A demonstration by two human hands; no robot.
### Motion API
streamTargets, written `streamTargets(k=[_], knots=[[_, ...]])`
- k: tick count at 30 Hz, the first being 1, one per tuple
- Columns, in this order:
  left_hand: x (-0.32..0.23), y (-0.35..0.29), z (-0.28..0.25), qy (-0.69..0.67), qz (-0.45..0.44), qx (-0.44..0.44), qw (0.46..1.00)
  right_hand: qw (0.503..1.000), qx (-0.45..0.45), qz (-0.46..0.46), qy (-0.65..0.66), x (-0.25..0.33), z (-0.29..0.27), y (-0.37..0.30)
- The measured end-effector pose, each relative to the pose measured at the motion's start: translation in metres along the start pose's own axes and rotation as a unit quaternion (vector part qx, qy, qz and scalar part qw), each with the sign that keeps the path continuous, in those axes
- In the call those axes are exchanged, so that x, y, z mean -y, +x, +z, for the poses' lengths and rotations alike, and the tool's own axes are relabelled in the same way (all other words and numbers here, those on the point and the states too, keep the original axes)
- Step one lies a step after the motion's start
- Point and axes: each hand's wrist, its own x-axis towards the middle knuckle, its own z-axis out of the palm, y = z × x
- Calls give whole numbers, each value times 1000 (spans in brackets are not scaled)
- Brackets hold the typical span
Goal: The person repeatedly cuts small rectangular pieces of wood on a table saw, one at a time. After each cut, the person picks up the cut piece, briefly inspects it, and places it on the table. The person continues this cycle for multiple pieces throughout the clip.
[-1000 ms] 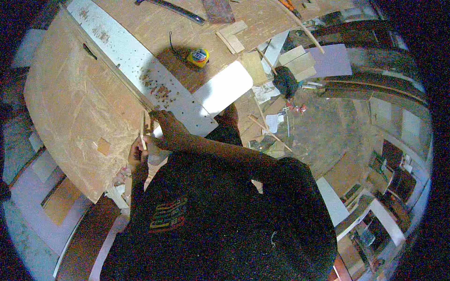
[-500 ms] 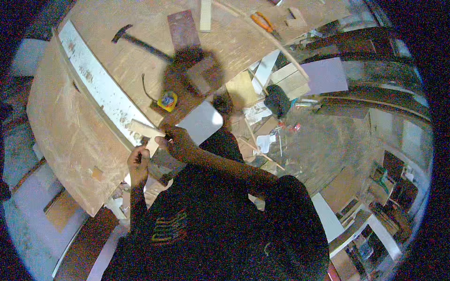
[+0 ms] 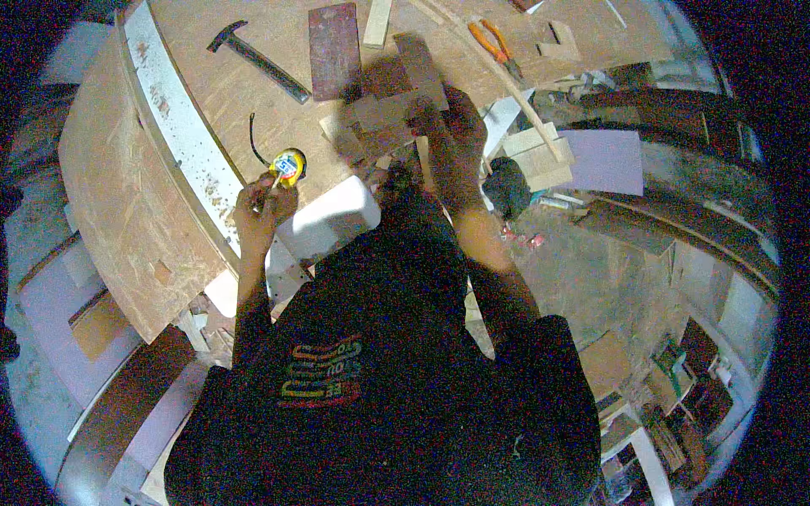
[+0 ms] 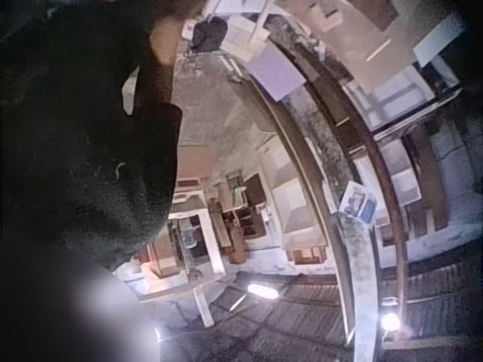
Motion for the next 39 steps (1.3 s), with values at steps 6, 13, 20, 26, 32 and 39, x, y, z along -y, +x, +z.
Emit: streamTargets(k=[6, 13, 20, 26, 32, 39], knots=[[-45, 8, 23, -30, 32, 28, 999, 996, 23, 15, 83, 15, -8, 18], [-154, 20, 36, -98, 197, 34, 975, 993, 64, 27, 97, 36, -2, 10], [-220, 30, 35, -33, 323, -4, 946, 991, 101, 30, 86, 59, -4, -7], [-238, 21, 21, -30, 320, -28, 946, 987, 119, 43, 98, 77, -8, -14], [-247, 17, 4, -70, 354, -31, 932, 988, 104, 5, 112, 98, -6, -21], [-261, 25, -26, -65, 428, -28, 901, 968, 189, 21, 165, 125, -7, -22]])
